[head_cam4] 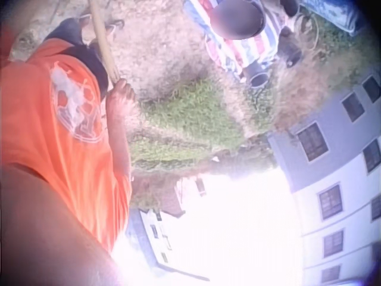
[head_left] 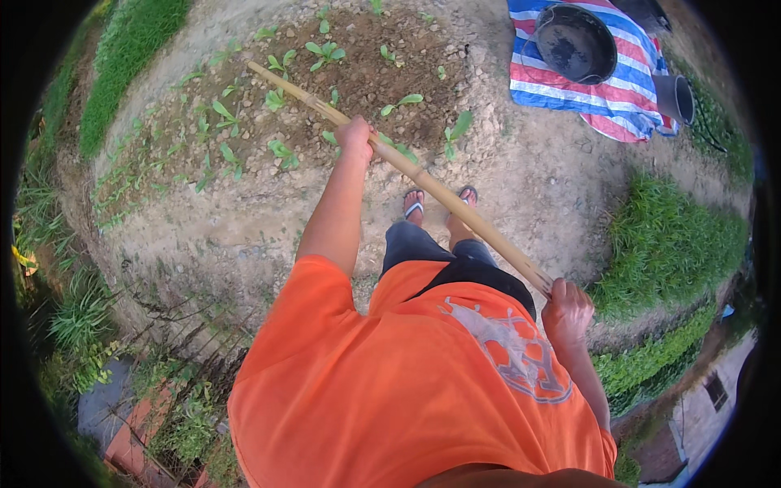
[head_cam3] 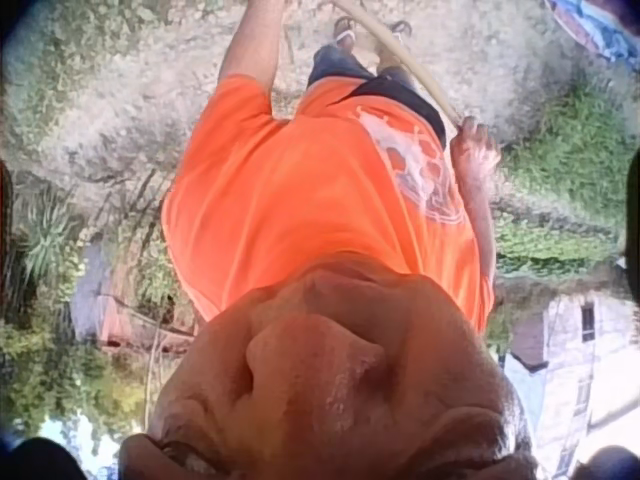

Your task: The person uses a long-handled hoe to repeatedly loosen and level the soil around small green plants in a garden bed. The person moves along the row, striking and dragging the hoe head to break up clods and smooth the surface.

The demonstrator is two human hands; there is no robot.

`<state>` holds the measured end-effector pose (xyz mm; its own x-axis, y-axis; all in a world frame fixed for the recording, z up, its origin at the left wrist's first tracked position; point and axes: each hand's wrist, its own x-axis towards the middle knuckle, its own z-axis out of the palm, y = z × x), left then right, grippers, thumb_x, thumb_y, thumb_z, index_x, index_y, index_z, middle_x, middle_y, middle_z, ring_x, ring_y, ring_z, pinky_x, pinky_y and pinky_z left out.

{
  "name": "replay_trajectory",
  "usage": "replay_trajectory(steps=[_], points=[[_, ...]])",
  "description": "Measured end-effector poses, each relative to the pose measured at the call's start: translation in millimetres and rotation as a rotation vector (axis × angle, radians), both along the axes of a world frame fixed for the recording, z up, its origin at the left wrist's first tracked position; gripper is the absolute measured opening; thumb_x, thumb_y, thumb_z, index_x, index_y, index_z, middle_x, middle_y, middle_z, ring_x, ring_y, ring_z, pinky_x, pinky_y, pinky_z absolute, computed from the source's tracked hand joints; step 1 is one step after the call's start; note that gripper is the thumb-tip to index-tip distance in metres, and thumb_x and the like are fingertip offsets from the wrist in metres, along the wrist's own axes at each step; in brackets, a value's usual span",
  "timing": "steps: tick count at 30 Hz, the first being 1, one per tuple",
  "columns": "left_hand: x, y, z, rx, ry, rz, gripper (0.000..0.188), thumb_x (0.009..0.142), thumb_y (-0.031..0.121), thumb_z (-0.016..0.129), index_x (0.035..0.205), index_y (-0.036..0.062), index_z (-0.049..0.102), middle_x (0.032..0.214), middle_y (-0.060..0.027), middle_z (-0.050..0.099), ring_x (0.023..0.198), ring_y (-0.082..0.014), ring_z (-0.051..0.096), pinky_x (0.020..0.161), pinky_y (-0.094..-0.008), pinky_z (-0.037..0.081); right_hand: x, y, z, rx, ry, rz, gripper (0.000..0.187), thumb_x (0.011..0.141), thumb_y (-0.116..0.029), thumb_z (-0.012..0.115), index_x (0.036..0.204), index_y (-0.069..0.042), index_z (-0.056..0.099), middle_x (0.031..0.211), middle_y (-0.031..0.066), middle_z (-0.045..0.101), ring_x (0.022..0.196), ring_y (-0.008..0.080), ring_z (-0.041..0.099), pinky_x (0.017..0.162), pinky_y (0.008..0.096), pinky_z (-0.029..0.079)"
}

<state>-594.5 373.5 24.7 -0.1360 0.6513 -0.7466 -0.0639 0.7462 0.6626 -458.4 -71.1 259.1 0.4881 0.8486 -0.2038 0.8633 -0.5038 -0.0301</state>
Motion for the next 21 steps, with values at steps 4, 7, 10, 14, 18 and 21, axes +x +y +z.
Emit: replay_trajectory(steps=[4, 7, 10, 14, 18, 21], points=[[7, 18, -47, -0.038, 0.008, -0.001, 0.007, 0.087, 0.001, 0.053, 0.092, 0.0001, 0.047, 0.070, -0.0117, 0.051, 0.052, -0.0222, 0.049, 0.046, -0.0385, 0.045, 5, 51, -13, 0.042, 0.006, 0.042, 0.011, 0.074, -0.003, 0.058, 0.075, -0.007, 0.048, 0.065, 0.0099, 0.054, 0.059, 0.0285, 0.058, 0.055, 0.0414, 0.047], [33, -29, -68, -0.097, -0.062, -0.043, 0.014, 0.085, -0.001, 0.052, 0.098, -0.0027, 0.047, 0.075, -0.0135, 0.052, 0.052, -0.0253, 0.051, 0.044, -0.0395, 0.044, 20, 18, 3, -0.048, -0.005, 0.021, 0.012, 0.073, -0.002, 0.059, 0.074, -0.007, 0.048, 0.064, 0.0095, 0.053, 0.058, 0.0291, 0.058, 0.054, 0.0416, 0.046], [63, -65, -26, -0.092, 0.023, -0.049, 0.015, 0.086, 0.001, 0.056, 0.098, -0.0013, 0.047, 0.071, -0.0124, 0.052, 0.051, -0.0235, 0.051, 0.044, -0.0394, 0.045, 17, -27, 10, -0.072, -0.107, -0.022, 0.013, 0.072, -0.003, 0.060, 0.073, -0.007, 0.048, 0.062, 0.0096, 0.051, 0.055, 0.0297, 0.056, 0.053, 0.0420, 0.046], [51, -42, -41, -0.090, -0.023, -0.011, 0.010, 0.087, 0.004, 0.054, 0.091, -0.0018, 0.047, 0.071, -0.0115, 0.052, 0.051, -0.0231, 0.051, 0.044, -0.0406, 0.043, 20, -14, 10, -0.013, -0.065, 0.020, 0.013, 0.071, -0.002, 0.060, 0.073, -0.007, 0.048, 0.062, 0.0098, 0.051, 0.055, 0.0298, 0.056, 0.052, 0.0416, 0.046], [53, -67, -50, -0.085, 0.021, -0.060, 0.013, 0.085, 0.001, 0.057, 0.093, -0.0030, 0.048, 0.071, -0.0121, 0.052, 0.051, -0.0240, 0.051, 0.043, -0.0396, 0.043, 22, -24, 19, -0.117, -0.039, 0.000, 0.015, 0.069, -0.001, 0.060, 0.075, -0.007, 0.048, 0.062, 0.0100, 0.051, 0.057, 0.0304, 0.057, 0.052, 0.0432, 0.046], [83, -116, -31, -0.066, 0.064, -0.030, 0.023, 0.082, -0.002, 0.059, 0.102, -0.0042, 0.047, 0.072, -0.0127, 0.052, 0.049, -0.0243, 0.051, 0.040, -0.0395, 0.042, 24, -56, 24, -0.120, -0.083, -0.068, 0.015, 0.068, -0.001, 0.060, 0.075, -0.007, 0.047, 0.063, 0.0103, 0.051, 0.058, 0.0312, 0.058, 0.052, 0.0440, 0.046]])
